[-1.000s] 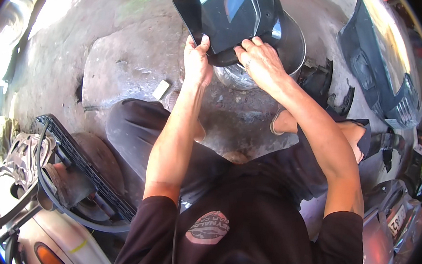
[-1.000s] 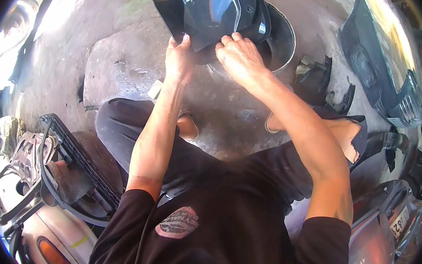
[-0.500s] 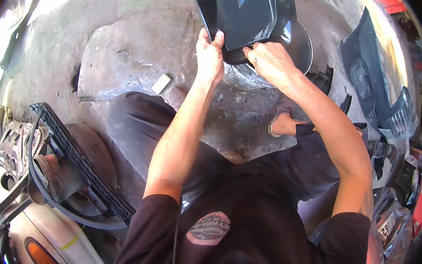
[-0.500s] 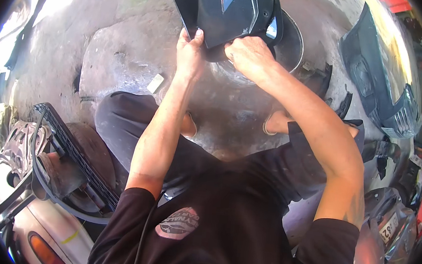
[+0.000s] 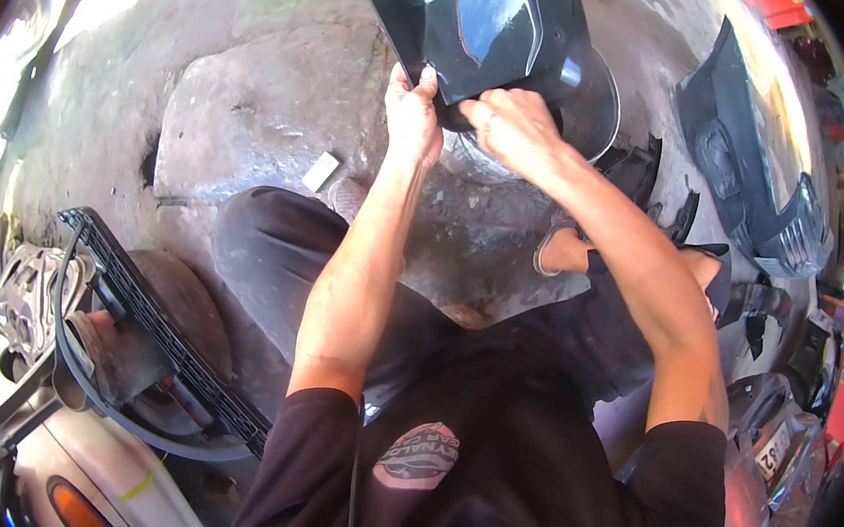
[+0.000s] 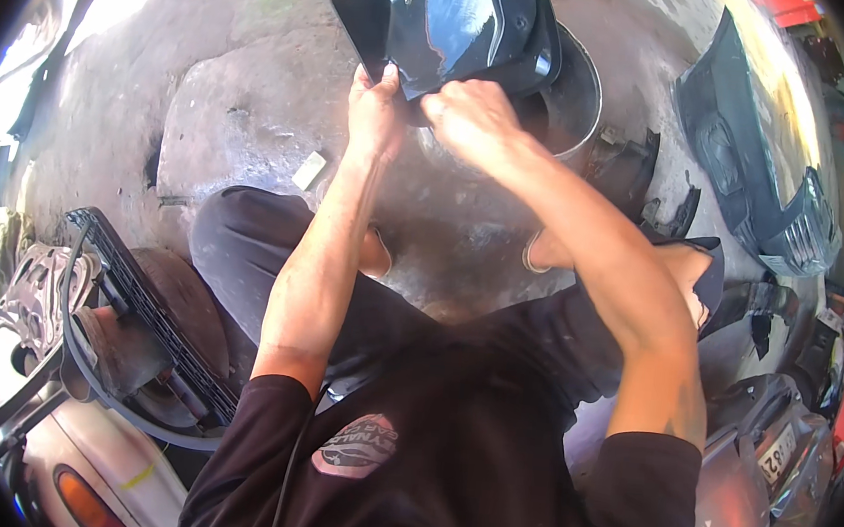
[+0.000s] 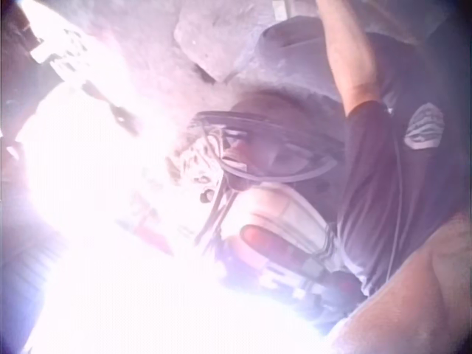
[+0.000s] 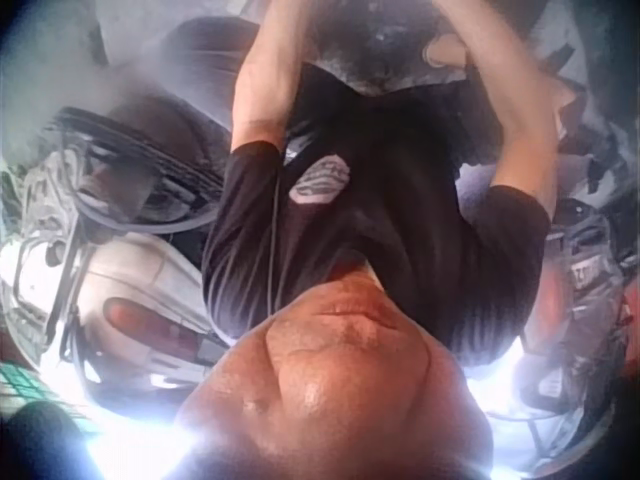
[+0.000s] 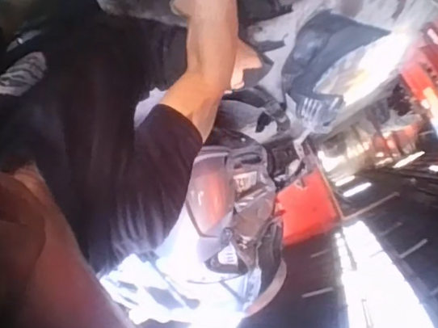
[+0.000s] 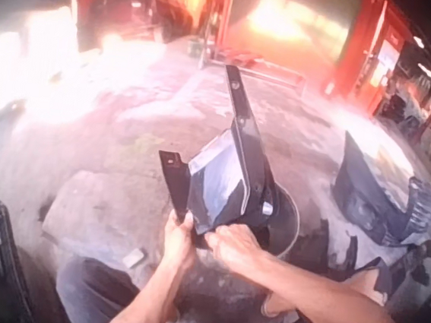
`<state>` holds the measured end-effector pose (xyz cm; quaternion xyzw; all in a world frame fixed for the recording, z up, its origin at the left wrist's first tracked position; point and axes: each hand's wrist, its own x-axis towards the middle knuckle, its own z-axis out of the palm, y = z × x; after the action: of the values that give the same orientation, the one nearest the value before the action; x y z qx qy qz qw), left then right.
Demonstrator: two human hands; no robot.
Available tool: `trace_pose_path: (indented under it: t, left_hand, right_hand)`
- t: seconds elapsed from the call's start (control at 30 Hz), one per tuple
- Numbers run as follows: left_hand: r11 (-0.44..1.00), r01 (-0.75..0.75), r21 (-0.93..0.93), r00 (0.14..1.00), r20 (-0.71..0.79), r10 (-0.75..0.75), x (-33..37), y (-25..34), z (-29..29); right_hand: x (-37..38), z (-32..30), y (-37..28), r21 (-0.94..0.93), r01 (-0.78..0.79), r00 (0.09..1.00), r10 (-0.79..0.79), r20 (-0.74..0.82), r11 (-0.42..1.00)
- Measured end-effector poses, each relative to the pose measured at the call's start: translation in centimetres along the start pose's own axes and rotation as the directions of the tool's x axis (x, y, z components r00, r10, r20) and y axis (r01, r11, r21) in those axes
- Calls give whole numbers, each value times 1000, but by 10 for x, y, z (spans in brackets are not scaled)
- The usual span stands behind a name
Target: The person sits on the floor and scrubs a black plastic car part with a sponge and water from a bucket. They repeatedly dip the sponge into the bucket and scrub different areas of the part, including edges and crevices. Another person walks by in the background at one point.
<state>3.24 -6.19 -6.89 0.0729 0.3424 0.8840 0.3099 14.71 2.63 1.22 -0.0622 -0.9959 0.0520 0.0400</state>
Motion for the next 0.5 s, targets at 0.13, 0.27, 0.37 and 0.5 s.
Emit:
trace_pose_path:
  t: [0.13,0.27,0.37,0.5]
  left_hand:
    - [998,5,63,1000,27,-7,1,6,-3]
    - [999,-21,33,1000,9,21,-3,-2,-11]
    - [998,-63,33,998,-10,63,-6,-1,-3]
    - [992,-39,119,999,14,38,-3,-3,4]
  right_hand:
    - [10,18,-18,26,0,999,-1,43,1000]
    - [-8,-10,18,-35,204,975,-200,94,978]
    - [-19,-19,23,-84,96,981,-80,178,992]
    - [2,7,-21,137,-84,989,66,130,987]
